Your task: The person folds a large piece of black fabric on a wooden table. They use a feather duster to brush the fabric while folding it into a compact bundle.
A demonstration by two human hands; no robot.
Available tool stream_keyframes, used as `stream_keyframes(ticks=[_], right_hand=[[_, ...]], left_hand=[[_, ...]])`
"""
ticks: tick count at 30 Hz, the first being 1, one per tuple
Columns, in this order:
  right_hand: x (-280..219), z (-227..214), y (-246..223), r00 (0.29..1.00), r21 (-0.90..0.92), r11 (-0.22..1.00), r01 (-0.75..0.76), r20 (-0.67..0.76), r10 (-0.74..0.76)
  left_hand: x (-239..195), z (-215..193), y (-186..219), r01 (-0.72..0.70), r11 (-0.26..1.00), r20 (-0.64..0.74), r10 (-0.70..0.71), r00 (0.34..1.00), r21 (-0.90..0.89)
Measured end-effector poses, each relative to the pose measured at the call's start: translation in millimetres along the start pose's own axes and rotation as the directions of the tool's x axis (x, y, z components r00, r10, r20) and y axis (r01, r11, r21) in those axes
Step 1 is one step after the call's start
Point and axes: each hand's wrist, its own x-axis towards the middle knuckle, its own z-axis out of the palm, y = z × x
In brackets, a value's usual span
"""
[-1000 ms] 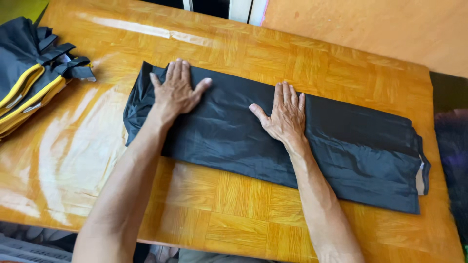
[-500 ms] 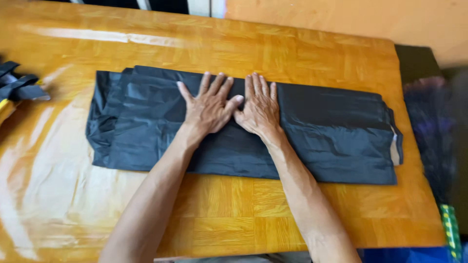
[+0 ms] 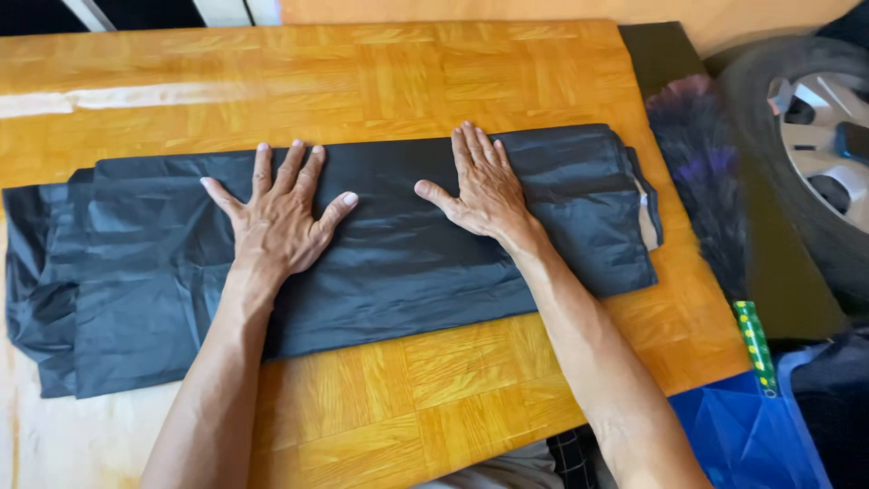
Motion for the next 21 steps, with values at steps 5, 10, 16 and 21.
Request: stream_keyframes(ticks=[5,10,16,21], right_hand=[[-11,-11,45,0.996,-0.019,0.996,-0.089,-0.014,0.089],[-16,-20,81,0.984,-0.056,0.983,-0.177,-0.002,0.177],[-22,-39,96,0.95,-0.105,0.945,-0.31,-0.013,0.311],[-20,-40,103,0.911,-0.06,0.909,-0.412,-0.014,0.412]], left_hand=[[0,0,1,0.0,1.0,0.015,0.0,1.0,0.004],[1,3,1,0.013,1.0,0.002,-0.014,1.0,0.02],[0,1,3,0.013,0.999,-0.008,-0.013,1.0,0.039],[-5,-7,8,0.04,0.998,0.023,-0.041,0.999,0.057]])
